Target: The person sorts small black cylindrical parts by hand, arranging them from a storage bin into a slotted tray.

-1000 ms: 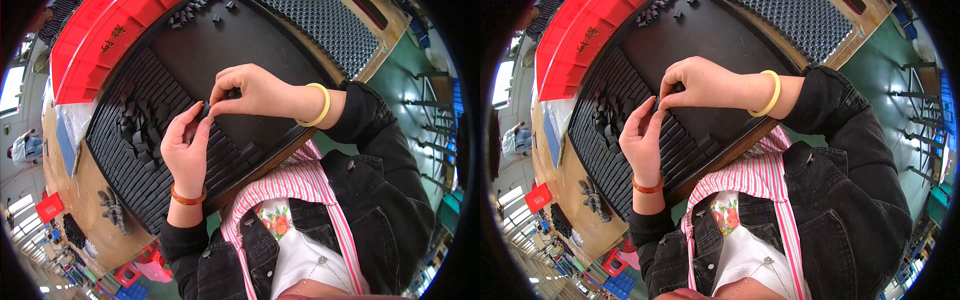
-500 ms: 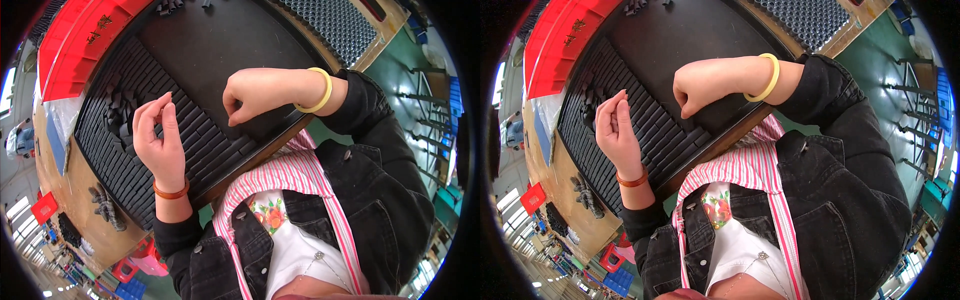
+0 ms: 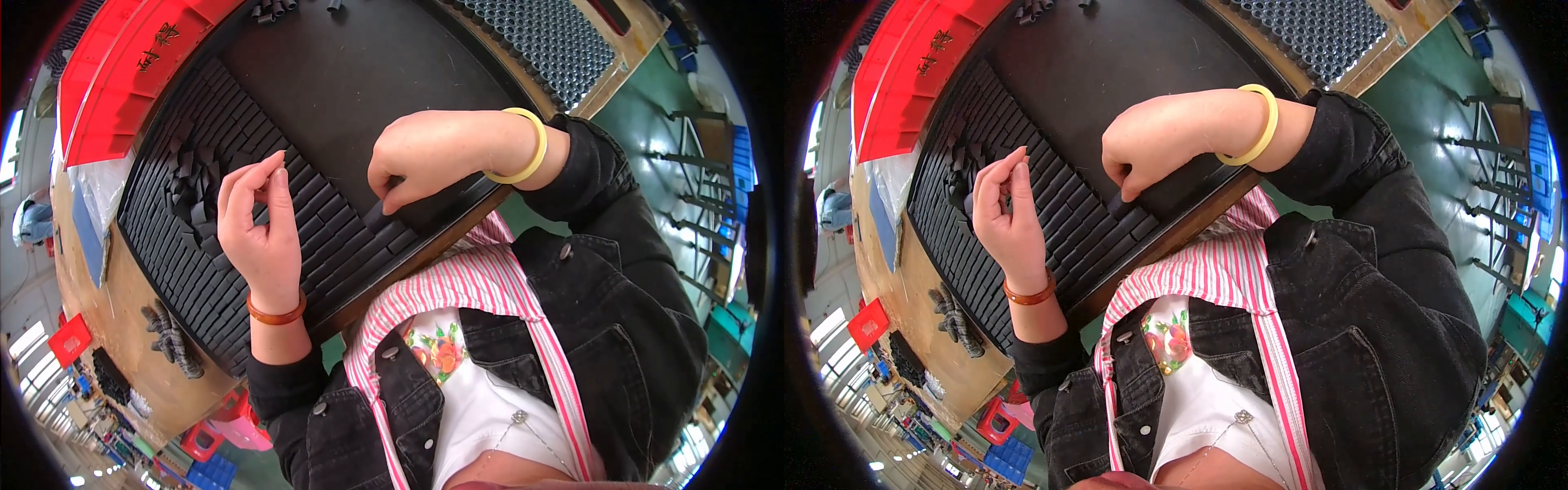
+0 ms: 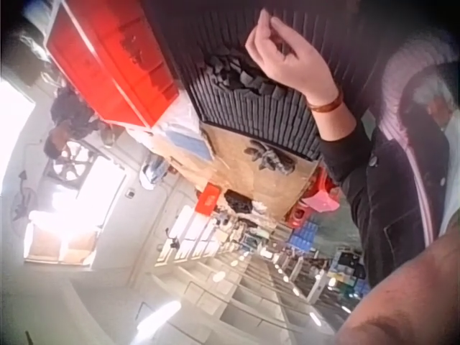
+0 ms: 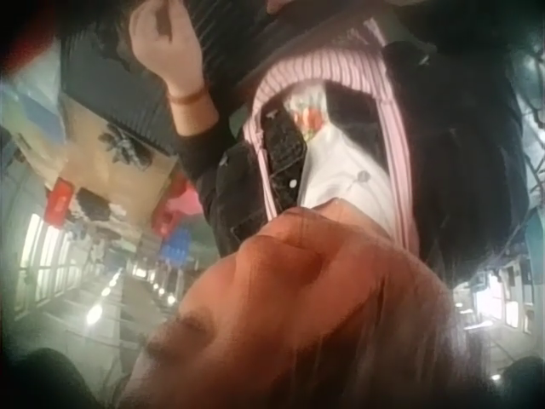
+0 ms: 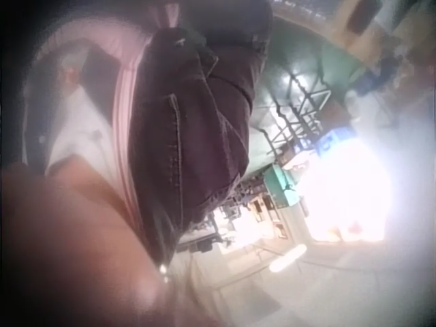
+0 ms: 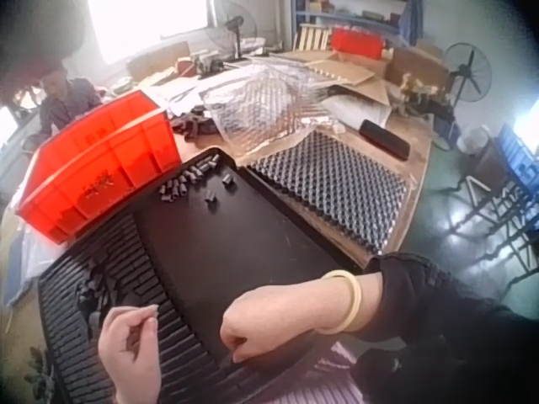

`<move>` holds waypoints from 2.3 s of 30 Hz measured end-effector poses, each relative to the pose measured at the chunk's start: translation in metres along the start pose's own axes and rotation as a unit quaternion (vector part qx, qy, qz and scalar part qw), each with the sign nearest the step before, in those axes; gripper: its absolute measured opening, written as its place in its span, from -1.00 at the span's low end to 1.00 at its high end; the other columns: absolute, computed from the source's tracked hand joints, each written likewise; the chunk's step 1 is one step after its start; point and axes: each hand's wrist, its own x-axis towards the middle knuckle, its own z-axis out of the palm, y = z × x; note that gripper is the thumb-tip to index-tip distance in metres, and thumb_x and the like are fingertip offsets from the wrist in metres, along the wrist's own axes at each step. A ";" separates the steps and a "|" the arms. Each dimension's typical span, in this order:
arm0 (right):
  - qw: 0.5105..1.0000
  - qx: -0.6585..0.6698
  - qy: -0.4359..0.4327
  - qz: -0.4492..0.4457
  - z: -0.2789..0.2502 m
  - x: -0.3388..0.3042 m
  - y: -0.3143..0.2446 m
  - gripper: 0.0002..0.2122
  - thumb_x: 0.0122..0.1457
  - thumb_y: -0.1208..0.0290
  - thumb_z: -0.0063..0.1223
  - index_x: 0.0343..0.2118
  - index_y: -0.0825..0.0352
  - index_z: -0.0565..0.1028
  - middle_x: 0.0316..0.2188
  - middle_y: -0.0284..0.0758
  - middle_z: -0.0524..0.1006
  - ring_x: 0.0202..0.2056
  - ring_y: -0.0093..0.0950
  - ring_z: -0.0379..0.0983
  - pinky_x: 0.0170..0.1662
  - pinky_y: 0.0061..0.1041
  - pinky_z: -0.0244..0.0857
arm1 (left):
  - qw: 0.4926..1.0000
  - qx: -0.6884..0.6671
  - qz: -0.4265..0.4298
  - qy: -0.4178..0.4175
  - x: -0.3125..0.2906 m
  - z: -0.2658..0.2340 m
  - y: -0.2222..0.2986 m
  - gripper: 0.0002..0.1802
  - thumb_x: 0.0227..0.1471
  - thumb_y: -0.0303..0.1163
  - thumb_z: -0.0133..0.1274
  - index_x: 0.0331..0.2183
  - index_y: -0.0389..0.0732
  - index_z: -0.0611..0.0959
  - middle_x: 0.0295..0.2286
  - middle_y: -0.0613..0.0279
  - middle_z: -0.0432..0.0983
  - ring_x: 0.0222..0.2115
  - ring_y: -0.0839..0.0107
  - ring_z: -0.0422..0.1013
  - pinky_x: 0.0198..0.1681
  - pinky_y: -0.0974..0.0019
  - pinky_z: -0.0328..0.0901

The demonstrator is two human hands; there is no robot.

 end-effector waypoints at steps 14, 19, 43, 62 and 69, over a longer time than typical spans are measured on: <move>0.999 0.025 0.029 -0.009 0.000 0.002 0.007 -0.84 0.06 0.36 0.13 -0.37 0.32 0.61 -0.47 -0.24 0.61 -0.40 -0.27 0.55 -0.29 -0.36 0.41 | 0.957 0.073 0.206 -0.190 -0.033 -0.005 0.035 -0.74 -0.21 -0.51 0.25 -0.33 -0.17 0.67 -0.35 0.27 0.54 -0.28 0.27 0.43 -0.17 0.22 0.31; 0.997 0.044 0.060 0.019 0.001 0.005 0.004 -0.84 0.07 0.38 0.09 -0.36 0.34 0.60 -0.47 -0.23 0.60 -0.41 -0.28 0.54 -0.29 -0.39 0.39 | 0.894 0.138 0.260 -0.339 -0.055 0.004 0.044 -0.51 -0.08 -0.21 0.17 -0.09 -0.20 0.60 -0.01 0.26 0.45 0.08 0.24 0.29 0.14 0.13 0.19; 0.898 0.366 0.244 0.005 -0.002 0.020 0.012 -0.77 0.29 0.29 0.00 -0.19 0.36 0.52 -0.57 -0.51 0.42 -0.60 -0.77 0.24 -0.56 -0.74 0.11 | 0.960 0.271 0.067 0.005 0.018 -0.041 -0.032 -0.88 -0.04 -0.41 0.23 -0.41 -0.19 0.62 -0.48 0.25 0.52 -0.39 0.29 0.43 -0.20 0.27 0.28; 0.906 0.318 0.261 -0.099 0.005 0.020 0.010 -0.82 0.27 0.43 -0.02 -0.15 0.39 0.47 -0.44 -0.38 0.49 -0.38 -0.63 0.41 -0.23 -0.58 0.32 | 0.982 0.156 0.104 0.003 -0.004 0.009 0.009 -0.62 -0.10 -0.50 0.25 -0.15 -0.25 0.64 -0.30 0.20 0.51 -0.29 0.27 0.45 -0.22 0.28 0.35; 0.916 0.176 0.314 -0.176 0.007 0.019 0.004 -0.85 0.21 0.41 0.10 -0.23 0.37 0.52 -0.39 -0.38 0.45 -0.37 -0.60 0.37 -0.29 -0.61 0.28 | 0.996 -0.040 -0.055 -0.049 -0.008 0.009 0.006 -0.75 -0.03 -0.56 0.21 -0.22 -0.33 0.67 -0.37 0.19 0.50 -0.42 0.45 0.44 -0.34 0.45 0.36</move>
